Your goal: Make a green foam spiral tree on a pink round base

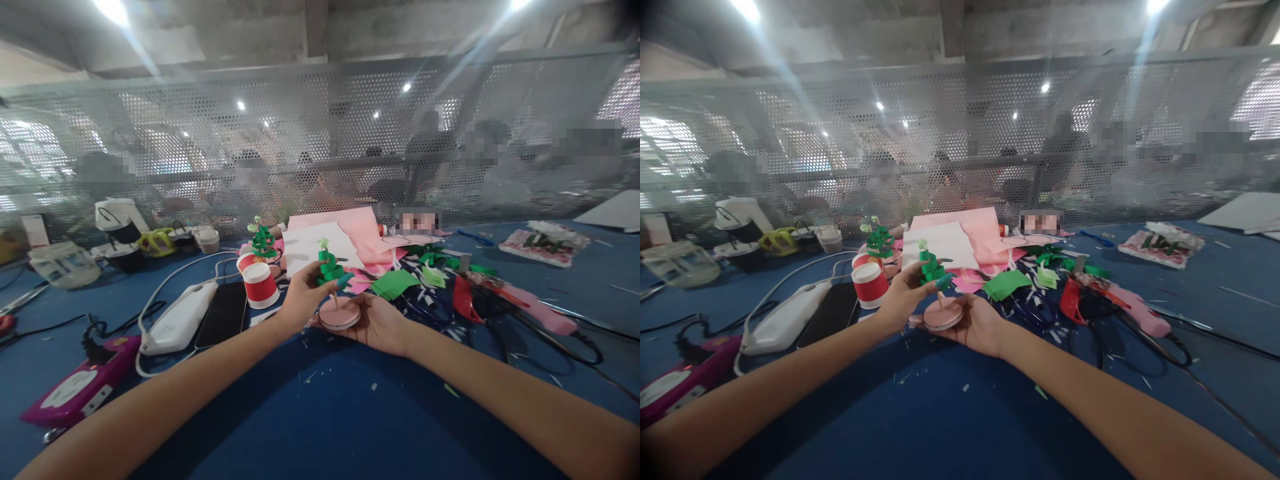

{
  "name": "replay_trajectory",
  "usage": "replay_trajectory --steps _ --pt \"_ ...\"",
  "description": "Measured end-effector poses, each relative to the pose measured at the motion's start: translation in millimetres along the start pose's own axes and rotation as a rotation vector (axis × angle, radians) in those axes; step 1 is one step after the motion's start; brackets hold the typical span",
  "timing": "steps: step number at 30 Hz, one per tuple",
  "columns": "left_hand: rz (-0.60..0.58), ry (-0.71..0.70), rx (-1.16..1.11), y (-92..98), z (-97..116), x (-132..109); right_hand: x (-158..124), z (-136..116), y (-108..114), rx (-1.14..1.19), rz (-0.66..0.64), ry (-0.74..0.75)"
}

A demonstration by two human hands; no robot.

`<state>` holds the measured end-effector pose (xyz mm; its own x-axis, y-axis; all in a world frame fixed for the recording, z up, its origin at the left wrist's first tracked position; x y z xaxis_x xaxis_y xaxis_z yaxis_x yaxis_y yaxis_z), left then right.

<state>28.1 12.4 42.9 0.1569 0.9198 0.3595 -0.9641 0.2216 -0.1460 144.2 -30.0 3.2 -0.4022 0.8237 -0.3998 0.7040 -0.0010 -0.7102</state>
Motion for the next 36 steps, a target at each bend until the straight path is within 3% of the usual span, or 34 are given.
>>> replay_trajectory --steps 20,28,36 --pt "0.036 0.047 0.038 -2.6 7.9 -6.0 -1.1 0.4 -0.8 -0.019 0.010 0.010" --pt "0.040 0.004 0.049 -0.9 4.3 -2.6 -1.9 0.5 -2.7 0.036 -0.064 -0.039" --pt "0.016 0.009 0.057 -0.5 2.1 -1.7 -2.1 0.6 -1.0 0.031 0.002 -0.017"
Point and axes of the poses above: each hand's wrist, its own x-axis towards the middle knuckle, its own y-axis out of the back of the hand, z = x × y, the point moved 3 cm from there along x, towards the middle knuckle, and after that the axes turned 8 degrees about z, right-handed, at the moved point
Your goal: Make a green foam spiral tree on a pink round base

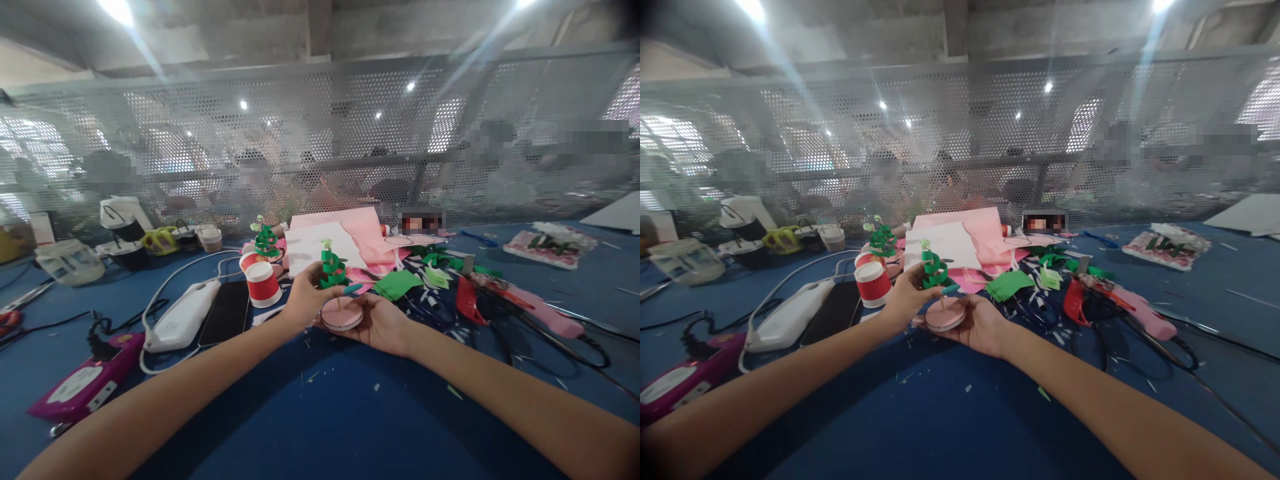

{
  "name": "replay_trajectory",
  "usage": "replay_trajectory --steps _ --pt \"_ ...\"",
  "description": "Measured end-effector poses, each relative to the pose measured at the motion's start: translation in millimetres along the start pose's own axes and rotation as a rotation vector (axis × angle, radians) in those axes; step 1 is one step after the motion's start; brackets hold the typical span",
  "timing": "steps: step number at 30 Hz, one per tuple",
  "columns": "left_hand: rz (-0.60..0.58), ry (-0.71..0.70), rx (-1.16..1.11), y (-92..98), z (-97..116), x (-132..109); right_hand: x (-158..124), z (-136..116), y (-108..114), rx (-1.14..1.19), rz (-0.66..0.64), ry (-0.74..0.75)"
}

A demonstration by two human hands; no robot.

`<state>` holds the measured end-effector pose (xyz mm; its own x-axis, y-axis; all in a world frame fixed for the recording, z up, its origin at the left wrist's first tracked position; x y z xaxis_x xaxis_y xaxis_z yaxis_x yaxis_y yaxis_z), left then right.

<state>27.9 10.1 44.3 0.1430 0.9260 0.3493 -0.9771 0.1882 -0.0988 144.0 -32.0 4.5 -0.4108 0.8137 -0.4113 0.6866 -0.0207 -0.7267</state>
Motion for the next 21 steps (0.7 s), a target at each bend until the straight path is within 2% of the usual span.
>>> replay_trajectory --steps 5,11,17,21 --pt "-0.006 0.014 0.023 -0.2 -2.7 -1.5 2.3 0.6 2.7 -0.023 0.024 0.031" --pt "-0.068 -0.005 0.094 0.0 -4.8 -2.4 1.6 -0.4 3.2 -0.019 0.040 0.045" --pt "-0.122 0.062 0.032 -2.1 -6.9 -5.2 -0.9 -2.8 0.0 -0.029 -0.046 0.072" --pt "-0.140 0.033 0.028 -1.9 -1.6 -4.7 -0.7 -2.7 -1.1 -0.010 -0.068 0.045"
Point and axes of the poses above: each hand's wrist, its own x-axis towards the middle knuckle, its own y-axis out of the back of the hand, z = x × y, the point moved 3 cm from there along x, towards the middle knuckle, and after that the axes turned 8 degrees about z, right-handed, at the moved point
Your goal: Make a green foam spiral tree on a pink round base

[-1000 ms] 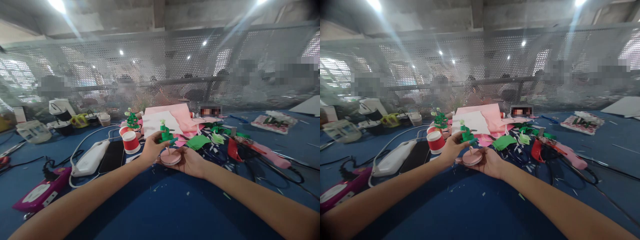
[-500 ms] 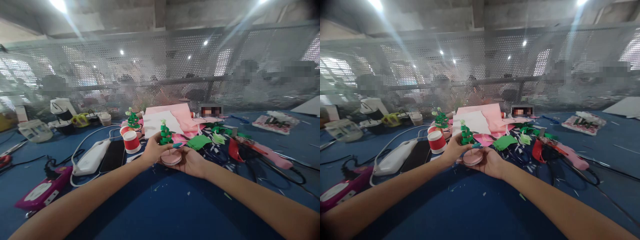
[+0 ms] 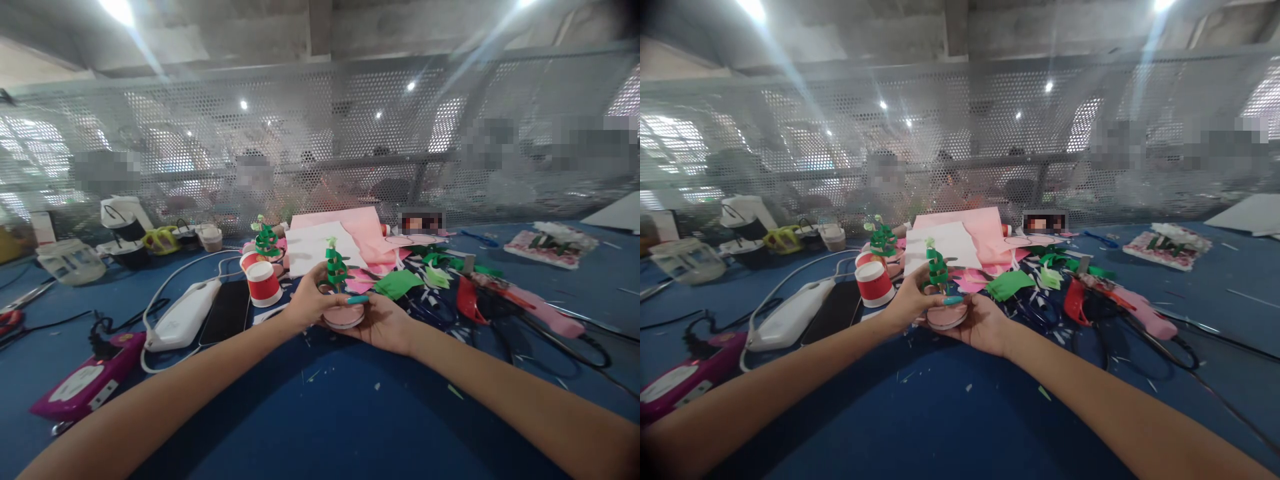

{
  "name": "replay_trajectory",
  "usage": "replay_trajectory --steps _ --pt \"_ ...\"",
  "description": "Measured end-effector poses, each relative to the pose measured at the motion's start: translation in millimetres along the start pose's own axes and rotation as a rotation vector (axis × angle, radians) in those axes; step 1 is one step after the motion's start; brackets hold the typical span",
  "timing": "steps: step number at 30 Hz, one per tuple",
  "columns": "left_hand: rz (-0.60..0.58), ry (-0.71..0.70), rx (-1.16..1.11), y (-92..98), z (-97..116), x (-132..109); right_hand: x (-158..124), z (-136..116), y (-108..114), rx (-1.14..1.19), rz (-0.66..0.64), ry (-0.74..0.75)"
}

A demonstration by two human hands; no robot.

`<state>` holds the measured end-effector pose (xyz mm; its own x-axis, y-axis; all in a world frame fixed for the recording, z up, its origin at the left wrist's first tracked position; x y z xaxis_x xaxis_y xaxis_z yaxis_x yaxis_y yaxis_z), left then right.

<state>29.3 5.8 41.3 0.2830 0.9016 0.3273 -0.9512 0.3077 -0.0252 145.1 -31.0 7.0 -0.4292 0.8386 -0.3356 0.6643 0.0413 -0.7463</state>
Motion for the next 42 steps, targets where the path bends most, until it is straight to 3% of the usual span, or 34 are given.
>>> replay_trajectory --steps 5,11,17,20,29,36,42 --pt "0.018 -0.055 -0.059 6.1 5 7 -1 0 1 0.023 0.010 -0.071" --pt "0.020 -0.012 -0.233 15.0 1 13 0 -2 6 -0.014 0.021 -0.076" --pt "-0.295 0.067 -0.136 10.1 5 6 -2 -2 3 -0.010 -0.038 -0.105" --pt "-0.351 0.110 -0.131 7.6 7 3 -1 -2 4 -0.007 0.004 -0.080" --pt "-0.148 0.159 -0.053 5.2 -4 3 3 -1 7 -0.017 0.032 -0.083" --pt "-0.142 0.143 -0.044 6.2 -11 4 4 0 9 -0.010 0.018 -0.096" --pt "-0.128 0.129 -0.046 3.9 -3 3 3 0 8 -0.038 0.071 -0.091"
Point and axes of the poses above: each hand's wrist, its own x-axis towards the middle knuckle, its own y-axis out of the back of the hand, z = x × y, the point moved 3 cm from there along x, towards the middle knuckle, and after that the axes turned 8 degrees about z, right-handed, at the moved point
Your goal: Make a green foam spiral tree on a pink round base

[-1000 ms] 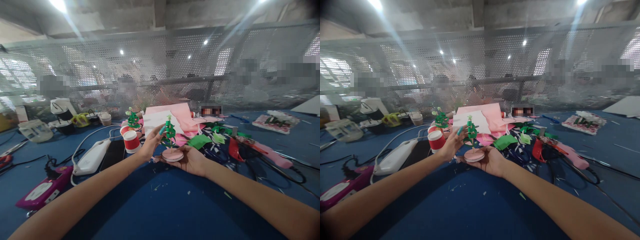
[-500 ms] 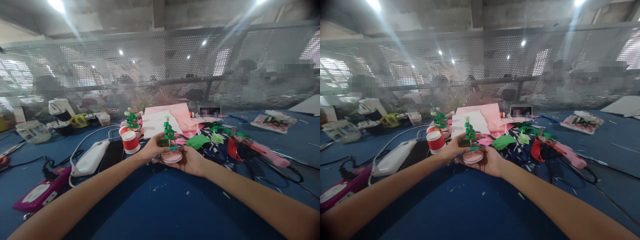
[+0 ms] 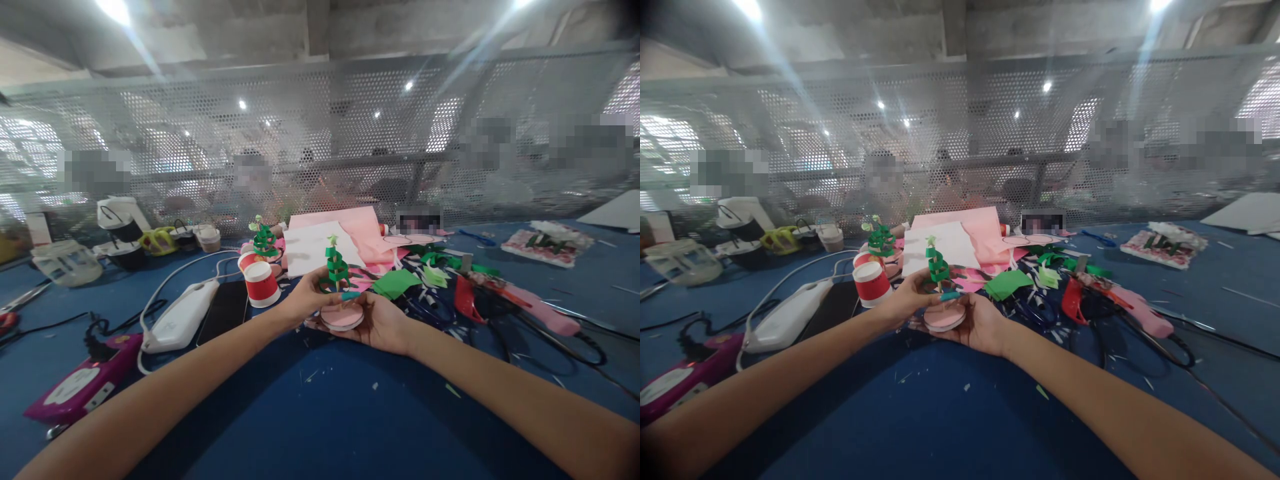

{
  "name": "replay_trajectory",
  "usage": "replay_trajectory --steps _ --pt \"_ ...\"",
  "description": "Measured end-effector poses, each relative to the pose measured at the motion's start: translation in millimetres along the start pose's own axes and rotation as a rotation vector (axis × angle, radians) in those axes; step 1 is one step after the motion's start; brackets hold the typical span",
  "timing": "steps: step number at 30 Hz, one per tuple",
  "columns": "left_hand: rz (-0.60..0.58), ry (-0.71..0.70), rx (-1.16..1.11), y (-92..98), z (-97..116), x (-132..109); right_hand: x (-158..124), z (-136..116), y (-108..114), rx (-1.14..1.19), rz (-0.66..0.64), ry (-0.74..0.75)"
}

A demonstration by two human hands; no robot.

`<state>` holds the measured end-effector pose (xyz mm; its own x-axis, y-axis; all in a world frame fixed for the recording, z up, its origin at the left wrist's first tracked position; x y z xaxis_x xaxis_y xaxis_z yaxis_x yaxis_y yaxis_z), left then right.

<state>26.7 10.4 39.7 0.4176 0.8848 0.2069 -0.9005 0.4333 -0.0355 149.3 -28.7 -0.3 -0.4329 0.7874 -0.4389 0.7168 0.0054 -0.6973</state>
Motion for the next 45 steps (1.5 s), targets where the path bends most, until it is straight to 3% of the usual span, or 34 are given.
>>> replay_trajectory --steps 4,19,30,45 --pt "-0.019 -0.010 -0.030 -3.4 4 -1 -1 1 -2 0.007 -0.015 -0.017" --pt "0.134 0.049 -0.023 -4.9 -7 -3 0 1 -2 -0.024 0.055 0.031" --pt "0.196 0.022 0.032 -7.4 -3 -4 -1 0 -4 -0.047 0.084 0.050" --pt "0.185 -0.066 -0.045 -6.3 -3 -2 3 1 2 -0.002 0.019 0.013"
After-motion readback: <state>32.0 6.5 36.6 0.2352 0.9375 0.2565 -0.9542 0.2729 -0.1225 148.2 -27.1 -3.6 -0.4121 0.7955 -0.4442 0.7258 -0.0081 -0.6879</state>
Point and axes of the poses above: each hand's wrist, its own x-axis towards the middle knuckle, its own y-axis out of the back of the hand, z = x × y, the point moved 3 cm from there along x, towards the middle knuckle, and after that the axes turned 8 degrees about z, right-handed, at the moved point
